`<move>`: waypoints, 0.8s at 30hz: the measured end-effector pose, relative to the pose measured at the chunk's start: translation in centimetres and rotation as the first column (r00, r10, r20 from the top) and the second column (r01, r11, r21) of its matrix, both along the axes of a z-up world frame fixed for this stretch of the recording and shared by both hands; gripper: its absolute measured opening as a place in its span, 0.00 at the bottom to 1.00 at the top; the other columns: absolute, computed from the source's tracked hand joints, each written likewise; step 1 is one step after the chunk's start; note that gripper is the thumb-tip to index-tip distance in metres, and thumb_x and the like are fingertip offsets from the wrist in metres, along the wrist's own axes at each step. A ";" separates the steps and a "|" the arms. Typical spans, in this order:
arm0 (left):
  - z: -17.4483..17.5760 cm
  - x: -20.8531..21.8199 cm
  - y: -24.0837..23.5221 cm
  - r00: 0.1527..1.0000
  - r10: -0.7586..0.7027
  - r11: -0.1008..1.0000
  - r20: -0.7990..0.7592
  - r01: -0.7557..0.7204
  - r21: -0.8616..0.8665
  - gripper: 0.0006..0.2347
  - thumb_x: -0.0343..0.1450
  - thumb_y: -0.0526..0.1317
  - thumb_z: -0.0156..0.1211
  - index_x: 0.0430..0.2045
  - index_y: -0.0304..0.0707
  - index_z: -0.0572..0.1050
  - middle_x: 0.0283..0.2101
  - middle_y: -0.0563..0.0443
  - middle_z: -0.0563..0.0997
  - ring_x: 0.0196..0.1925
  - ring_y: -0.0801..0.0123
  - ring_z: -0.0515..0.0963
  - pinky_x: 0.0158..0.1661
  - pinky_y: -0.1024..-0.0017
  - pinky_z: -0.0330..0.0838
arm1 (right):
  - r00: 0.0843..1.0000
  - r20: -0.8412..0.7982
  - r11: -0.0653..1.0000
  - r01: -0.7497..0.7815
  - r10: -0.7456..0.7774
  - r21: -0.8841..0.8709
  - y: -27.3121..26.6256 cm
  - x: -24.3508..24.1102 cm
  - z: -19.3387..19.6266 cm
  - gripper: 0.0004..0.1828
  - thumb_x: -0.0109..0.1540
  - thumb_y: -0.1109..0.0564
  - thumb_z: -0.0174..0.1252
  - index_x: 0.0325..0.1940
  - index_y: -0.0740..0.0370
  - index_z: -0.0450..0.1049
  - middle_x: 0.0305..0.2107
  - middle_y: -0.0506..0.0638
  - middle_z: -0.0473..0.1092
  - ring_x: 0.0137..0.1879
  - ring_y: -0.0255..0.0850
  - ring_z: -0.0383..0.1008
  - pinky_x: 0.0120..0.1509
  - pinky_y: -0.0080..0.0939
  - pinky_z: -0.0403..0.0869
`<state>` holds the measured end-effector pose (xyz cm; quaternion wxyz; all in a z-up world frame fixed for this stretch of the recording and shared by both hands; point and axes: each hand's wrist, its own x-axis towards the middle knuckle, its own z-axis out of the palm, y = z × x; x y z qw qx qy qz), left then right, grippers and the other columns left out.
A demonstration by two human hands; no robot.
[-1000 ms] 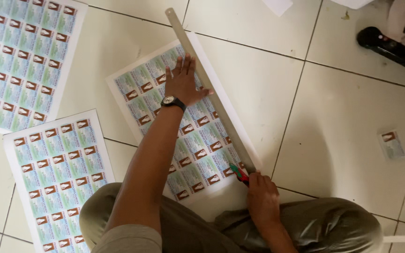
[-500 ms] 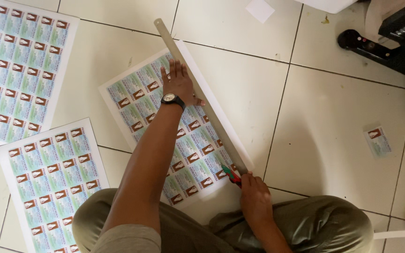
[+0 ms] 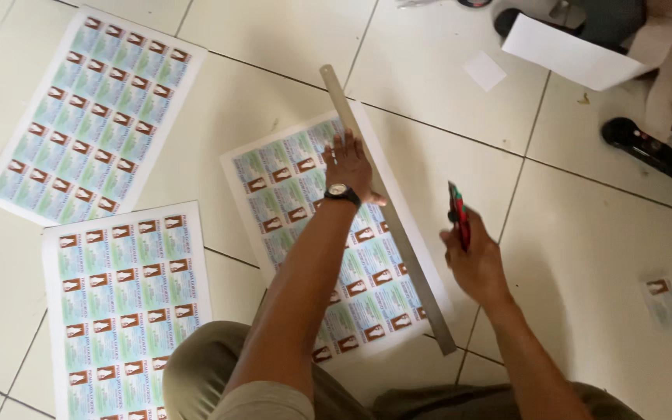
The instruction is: The person sits on the floor and uses a ruler and a utility knife to cut a sheet of printed paper into smaller sections. They align the ruler along the printed lines and make straight cuts, repeating the process across the sheet.
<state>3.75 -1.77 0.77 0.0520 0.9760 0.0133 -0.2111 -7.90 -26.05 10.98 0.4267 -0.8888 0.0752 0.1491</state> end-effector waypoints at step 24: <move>2.2 -1.3 -0.3 0.999 0.037 0.999 -0.008 -0.037 -0.040 0.62 0.56 0.71 0.70 0.75 0.30 0.40 0.80 0.34 0.35 0.81 0.40 0.34 0.73 0.35 0.30 | 0.952 0.176 0.968 -0.241 0.251 -0.075 14.8 17.6 -8.7 0.26 0.72 0.53 0.48 0.75 0.49 0.66 0.63 0.60 0.70 0.67 0.57 0.70 0.68 0.57 0.73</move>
